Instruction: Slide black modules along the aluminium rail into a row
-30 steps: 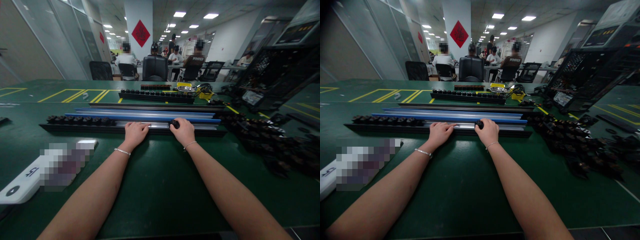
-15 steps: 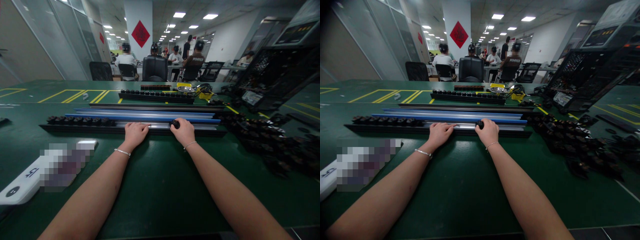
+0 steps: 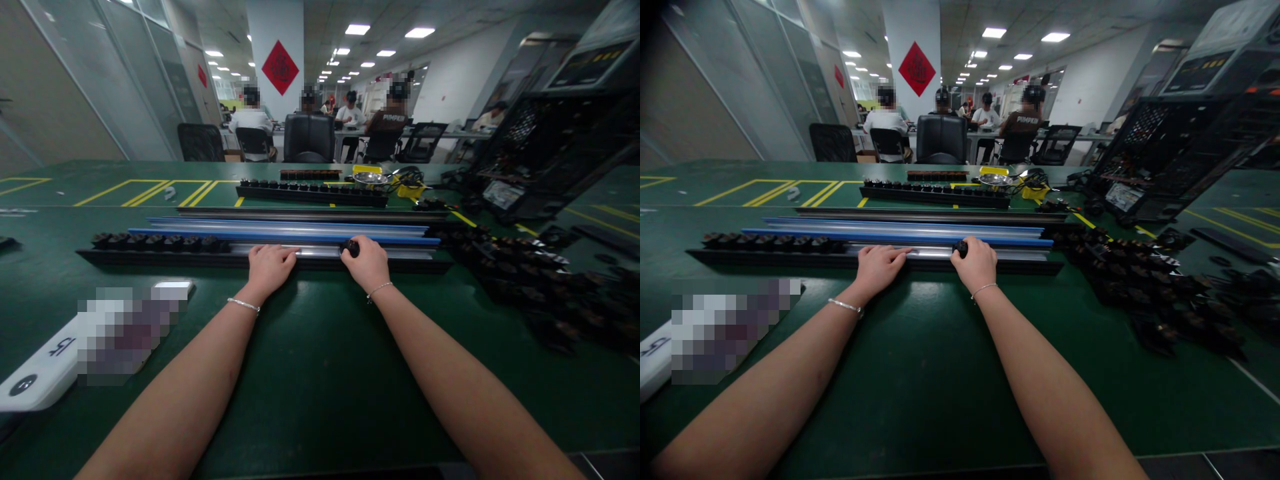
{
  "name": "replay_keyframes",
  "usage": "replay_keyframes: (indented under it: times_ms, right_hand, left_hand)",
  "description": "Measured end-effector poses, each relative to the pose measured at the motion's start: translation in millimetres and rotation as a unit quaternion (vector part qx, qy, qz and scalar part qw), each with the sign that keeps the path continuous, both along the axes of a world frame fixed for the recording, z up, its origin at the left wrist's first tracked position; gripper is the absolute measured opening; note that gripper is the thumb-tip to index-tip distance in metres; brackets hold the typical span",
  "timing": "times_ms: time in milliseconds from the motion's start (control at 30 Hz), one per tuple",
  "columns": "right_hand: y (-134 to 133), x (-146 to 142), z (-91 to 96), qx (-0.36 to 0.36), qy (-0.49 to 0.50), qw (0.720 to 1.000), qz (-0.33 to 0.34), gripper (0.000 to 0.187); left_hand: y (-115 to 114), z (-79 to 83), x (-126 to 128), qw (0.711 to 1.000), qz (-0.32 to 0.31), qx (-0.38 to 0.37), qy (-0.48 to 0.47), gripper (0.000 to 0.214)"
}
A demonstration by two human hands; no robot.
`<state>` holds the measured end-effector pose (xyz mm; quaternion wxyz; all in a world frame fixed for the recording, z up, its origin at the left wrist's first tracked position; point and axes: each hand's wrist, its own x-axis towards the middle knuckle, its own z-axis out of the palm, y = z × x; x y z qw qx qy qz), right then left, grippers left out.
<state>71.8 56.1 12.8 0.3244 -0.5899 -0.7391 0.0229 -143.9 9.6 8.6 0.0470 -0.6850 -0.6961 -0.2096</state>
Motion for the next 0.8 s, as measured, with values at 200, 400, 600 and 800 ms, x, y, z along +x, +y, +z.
replay_keyframes:
  times_ms: [200,400,600,800]
  right_hand:
    - [0.5,-0.1,-0.7,0.002,-0.002,1.0,-0.004,0.023]
    - [-1.0,0.7,-0.6,0.01,-0.005,1.0,-0.008,0.023]
    - [-3.2,1.1,1.4,0.004,-0.018,0.999,-0.026,0.024]
    - [-3.3,2.2,2.2,0.001,-0.015,0.999,-0.028,0.024]
  left_hand:
    - [0.3,-0.3,0.2,1.0,0.005,-0.003,0.006,0.04]
    - [0.5,-0.4,-0.2,1.0,0.001,-0.003,-0.001,0.039]
    - [0.5,-1.6,-1.0,1.0,-0.001,0.002,-0.004,0.039]
    - [0.1,-1.4,-0.9,1.0,-0.001,0.002,-0.001,0.039]
